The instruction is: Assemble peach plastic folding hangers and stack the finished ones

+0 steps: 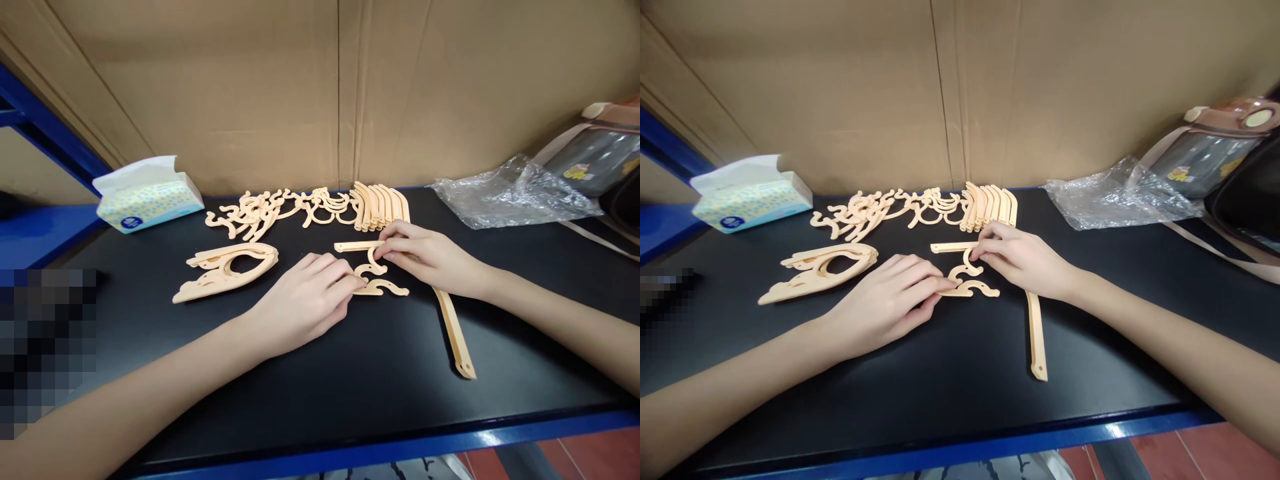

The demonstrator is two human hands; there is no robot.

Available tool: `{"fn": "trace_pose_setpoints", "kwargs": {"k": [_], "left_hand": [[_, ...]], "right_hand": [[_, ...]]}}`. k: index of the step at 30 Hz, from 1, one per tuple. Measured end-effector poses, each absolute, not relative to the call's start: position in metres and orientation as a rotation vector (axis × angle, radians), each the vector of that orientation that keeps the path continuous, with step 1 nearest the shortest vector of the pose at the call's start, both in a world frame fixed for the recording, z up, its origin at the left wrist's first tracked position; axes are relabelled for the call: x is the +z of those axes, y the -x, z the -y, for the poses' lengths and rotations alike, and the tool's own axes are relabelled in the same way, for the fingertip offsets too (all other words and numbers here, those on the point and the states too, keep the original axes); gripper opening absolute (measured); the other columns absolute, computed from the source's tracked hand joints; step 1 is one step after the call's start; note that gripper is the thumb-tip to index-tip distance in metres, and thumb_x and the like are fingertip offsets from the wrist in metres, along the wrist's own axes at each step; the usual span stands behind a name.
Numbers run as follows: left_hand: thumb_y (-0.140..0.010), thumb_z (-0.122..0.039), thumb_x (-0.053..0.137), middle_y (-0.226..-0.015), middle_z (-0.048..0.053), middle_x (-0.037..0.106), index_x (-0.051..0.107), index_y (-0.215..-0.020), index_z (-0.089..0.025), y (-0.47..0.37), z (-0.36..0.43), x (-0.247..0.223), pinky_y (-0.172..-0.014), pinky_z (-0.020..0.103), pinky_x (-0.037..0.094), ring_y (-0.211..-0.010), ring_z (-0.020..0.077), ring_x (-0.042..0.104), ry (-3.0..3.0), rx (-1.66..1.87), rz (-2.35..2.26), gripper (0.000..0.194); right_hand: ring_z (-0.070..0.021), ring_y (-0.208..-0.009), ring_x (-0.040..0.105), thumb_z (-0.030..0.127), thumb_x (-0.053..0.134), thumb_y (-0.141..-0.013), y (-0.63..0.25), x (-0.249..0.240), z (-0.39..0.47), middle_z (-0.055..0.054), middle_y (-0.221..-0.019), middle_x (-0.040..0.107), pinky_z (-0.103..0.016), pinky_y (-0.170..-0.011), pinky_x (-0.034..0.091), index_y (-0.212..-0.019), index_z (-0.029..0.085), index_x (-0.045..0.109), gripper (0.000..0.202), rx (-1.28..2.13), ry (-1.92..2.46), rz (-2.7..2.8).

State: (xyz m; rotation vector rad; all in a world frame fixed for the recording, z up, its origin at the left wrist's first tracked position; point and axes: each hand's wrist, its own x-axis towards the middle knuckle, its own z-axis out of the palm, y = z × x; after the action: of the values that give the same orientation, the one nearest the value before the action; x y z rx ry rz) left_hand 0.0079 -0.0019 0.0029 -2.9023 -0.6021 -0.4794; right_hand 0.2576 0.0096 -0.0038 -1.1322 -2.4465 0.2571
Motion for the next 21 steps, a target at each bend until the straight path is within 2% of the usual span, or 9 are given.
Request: {"fn": "trace_pose_setpoints", "kwargs": {"k": [7, 10, 13, 16, 18, 21], "left_hand": [[-0.092, -0.012, 0.039, -0.091, 0.005, 0.059, 0.054, -0.096, -0.015, -0.005, 0.003, 0.005, -0.070, 0.029, 0.040, -0.079, 0.0164, 0.051, 2.851, -0.669, 0.849, 0.016], [-0.091, -0.015, 0.040, -0.088, 0.003, 0.057, 0.048, -0.099, -0.016, -0.003, 0.002, 0.004, -0.070, 0.029, 0.042, -0.077, 0.0156, 0.053, 2.871, -0.748, 1.027, 0.011], [-0.090, -0.009, 0.037, -0.098, 0.004, 0.057, 0.039, -0.120, -0.017, -0.001, 0.001, 0.002, -0.077, 0.029, 0.044, -0.086, 0.0153, 0.056, 2.910, -0.830, 1.098, 0.031], [-0.083, 0.000, 0.032, -0.103, 0.003, 0.055, 0.034, -0.127, -0.021, -0.001, 0.000, 0.000, -0.077, 0.026, 0.044, -0.089, 0.0139, 0.056, 2.974, -0.794, 1.075, 0.049], [-0.080, 0.002, 0.030, -0.100, 0.003, 0.053, 0.039, -0.120, -0.021, -0.001, 0.000, 0.001, -0.070, 0.025, 0.043, -0.082, 0.0132, 0.054, 2.968, -0.740, 1.081, 0.047], [-0.080, -0.001, 0.029, -0.090, 0.002, 0.050, 0.044, -0.099, -0.019, -0.002, 0.001, 0.002, -0.060, 0.025, 0.039, -0.066, 0.0126, 0.049, 2.918, -0.682, 1.137, 0.031]], "right_hand": [[-0.0195, -0.101, 0.056, 0.024, 0.043, -0.092, -0.259, 0.006, -0.008, -0.007, -0.108, 0.058, -0.037, -0.087, 0.047, -0.102, 0.023, 0.064, 0.023, 0.084, 1.118, 2.471], [-0.0200, -0.102, 0.056, 0.013, 0.045, -0.086, -0.266, 0.023, -0.004, -0.006, -0.107, 0.060, -0.038, -0.087, 0.047, -0.096, 0.024, 0.064, 0.024, 0.055, 1.049, 2.510], [-0.0191, -0.101, 0.058, 0.006, 0.041, -0.081, -0.276, 0.037, 0.000, -0.003, -0.106, 0.061, -0.037, -0.084, 0.049, -0.088, 0.027, 0.065, 0.032, 0.193, 0.925, 2.669], [-0.0215, -0.112, 0.055, 0.009, 0.046, -0.082, -0.288, 0.039, 0.004, -0.002, -0.124, 0.055, -0.037, -0.086, 0.052, -0.096, 0.031, 0.067, 0.033, 0.303, 0.907, 2.762], [-0.0200, -0.118, 0.053, 0.012, 0.052, -0.083, -0.294, 0.037, 0.005, -0.001, -0.135, 0.047, -0.032, -0.087, 0.053, -0.102, 0.032, 0.065, 0.030, 0.420, 0.952, 2.822], [-0.0184, -0.124, 0.048, 0.019, 0.057, -0.085, -0.296, 0.036, 0.006, -0.002, -0.142, 0.039, -0.029, -0.094, 0.049, -0.106, 0.031, 0.064, 0.025, 0.516, 0.963, 2.871]]}}
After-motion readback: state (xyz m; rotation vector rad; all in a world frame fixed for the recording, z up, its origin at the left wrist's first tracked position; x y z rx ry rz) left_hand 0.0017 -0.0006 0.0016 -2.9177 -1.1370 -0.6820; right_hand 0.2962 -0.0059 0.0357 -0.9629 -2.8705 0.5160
